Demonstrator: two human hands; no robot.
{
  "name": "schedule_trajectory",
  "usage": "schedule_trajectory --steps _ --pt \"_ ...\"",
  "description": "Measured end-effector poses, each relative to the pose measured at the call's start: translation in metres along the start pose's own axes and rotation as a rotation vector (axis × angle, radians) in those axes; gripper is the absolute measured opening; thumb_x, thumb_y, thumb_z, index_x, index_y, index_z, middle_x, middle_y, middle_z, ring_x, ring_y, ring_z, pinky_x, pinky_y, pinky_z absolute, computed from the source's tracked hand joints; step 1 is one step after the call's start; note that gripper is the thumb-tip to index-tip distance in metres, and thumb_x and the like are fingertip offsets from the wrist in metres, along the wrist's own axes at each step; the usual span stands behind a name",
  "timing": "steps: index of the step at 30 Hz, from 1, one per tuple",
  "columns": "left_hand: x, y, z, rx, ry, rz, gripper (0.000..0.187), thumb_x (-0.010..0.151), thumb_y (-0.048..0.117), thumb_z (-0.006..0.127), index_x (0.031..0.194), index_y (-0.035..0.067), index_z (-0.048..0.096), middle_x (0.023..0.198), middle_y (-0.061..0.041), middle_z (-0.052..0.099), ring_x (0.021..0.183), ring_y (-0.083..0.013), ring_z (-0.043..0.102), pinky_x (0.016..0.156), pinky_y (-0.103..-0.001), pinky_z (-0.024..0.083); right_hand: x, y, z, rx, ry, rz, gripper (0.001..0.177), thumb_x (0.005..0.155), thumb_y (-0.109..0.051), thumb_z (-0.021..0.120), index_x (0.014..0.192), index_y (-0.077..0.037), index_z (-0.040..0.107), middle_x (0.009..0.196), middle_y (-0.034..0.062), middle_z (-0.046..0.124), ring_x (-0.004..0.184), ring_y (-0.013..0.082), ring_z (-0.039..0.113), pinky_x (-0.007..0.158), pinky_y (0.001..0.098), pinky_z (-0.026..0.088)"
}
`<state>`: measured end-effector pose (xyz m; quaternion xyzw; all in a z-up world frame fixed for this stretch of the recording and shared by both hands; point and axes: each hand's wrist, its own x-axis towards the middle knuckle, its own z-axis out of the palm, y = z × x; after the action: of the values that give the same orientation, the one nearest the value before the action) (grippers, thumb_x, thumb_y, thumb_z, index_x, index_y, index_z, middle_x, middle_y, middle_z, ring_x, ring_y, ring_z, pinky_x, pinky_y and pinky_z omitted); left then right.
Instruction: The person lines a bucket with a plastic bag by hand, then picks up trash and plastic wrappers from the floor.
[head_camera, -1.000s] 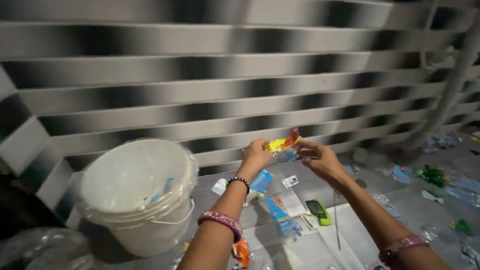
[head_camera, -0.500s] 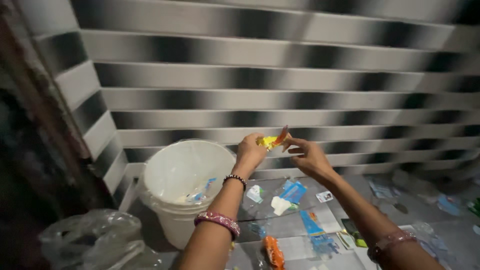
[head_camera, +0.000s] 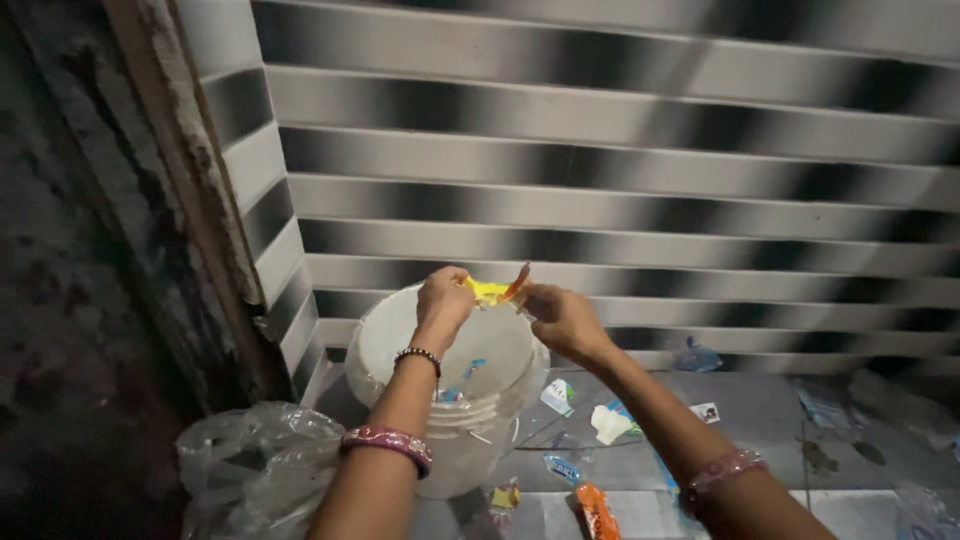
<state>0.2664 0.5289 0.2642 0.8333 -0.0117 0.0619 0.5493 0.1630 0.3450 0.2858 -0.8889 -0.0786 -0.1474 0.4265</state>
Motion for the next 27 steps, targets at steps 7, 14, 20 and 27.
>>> schedule_trajectory --steps 7,14,20,27 --pt "0.002 -0.027 -0.015 0.036 0.001 -0.039 0.030 0.087 0.017 0.062 0.114 0.017 0.076 0.116 -0.013 0.076 0.107 -0.0315 0.073 0.089 -0.042 0.057 0.011 0.009 0.051 -0.060 -0.068 0.020 0.050 0.070 0.005 0.059 0.118 -0.006 0.070 0.122 0.0078 0.072 0.103 0.0252 0.074 0.087 0.0354 0.060" --pt "0.014 -0.054 -0.009 0.116 -0.012 -0.141 0.026 0.090 0.023 0.063 0.108 0.015 0.078 0.116 -0.018 0.074 0.110 -0.0375 0.071 0.094 -0.045 0.056 0.029 0.034 0.088 -0.072 -0.168 0.022 0.047 0.070 0.004 0.059 0.114 -0.005 0.071 0.109 0.0099 0.077 0.100 0.0254 0.073 0.086 0.0349 0.060" --pt "0.020 -0.068 -0.008 0.136 -0.012 -0.210 0.026 0.090 0.021 0.060 0.103 0.005 0.076 0.114 -0.026 0.071 0.110 -0.0439 0.068 0.095 -0.050 0.055 0.037 0.043 0.106 -0.179 -0.234 0.085 0.049 0.072 0.003 0.061 0.119 -0.005 0.072 0.110 0.0128 0.077 0.098 0.0271 0.074 0.086 0.0360 0.058" --pt "0.015 -0.077 -0.009 0.155 -0.079 -0.222 0.019 0.082 0.010 0.062 0.093 -0.002 0.072 0.111 -0.027 0.073 0.108 -0.0433 0.071 0.093 -0.049 0.057 0.045 0.053 0.117 -0.129 -0.303 0.125 0.065 0.072 0.008 0.053 0.134 -0.007 0.064 0.131 0.0164 0.068 0.119 0.0319 0.068 0.096 0.0383 0.056"
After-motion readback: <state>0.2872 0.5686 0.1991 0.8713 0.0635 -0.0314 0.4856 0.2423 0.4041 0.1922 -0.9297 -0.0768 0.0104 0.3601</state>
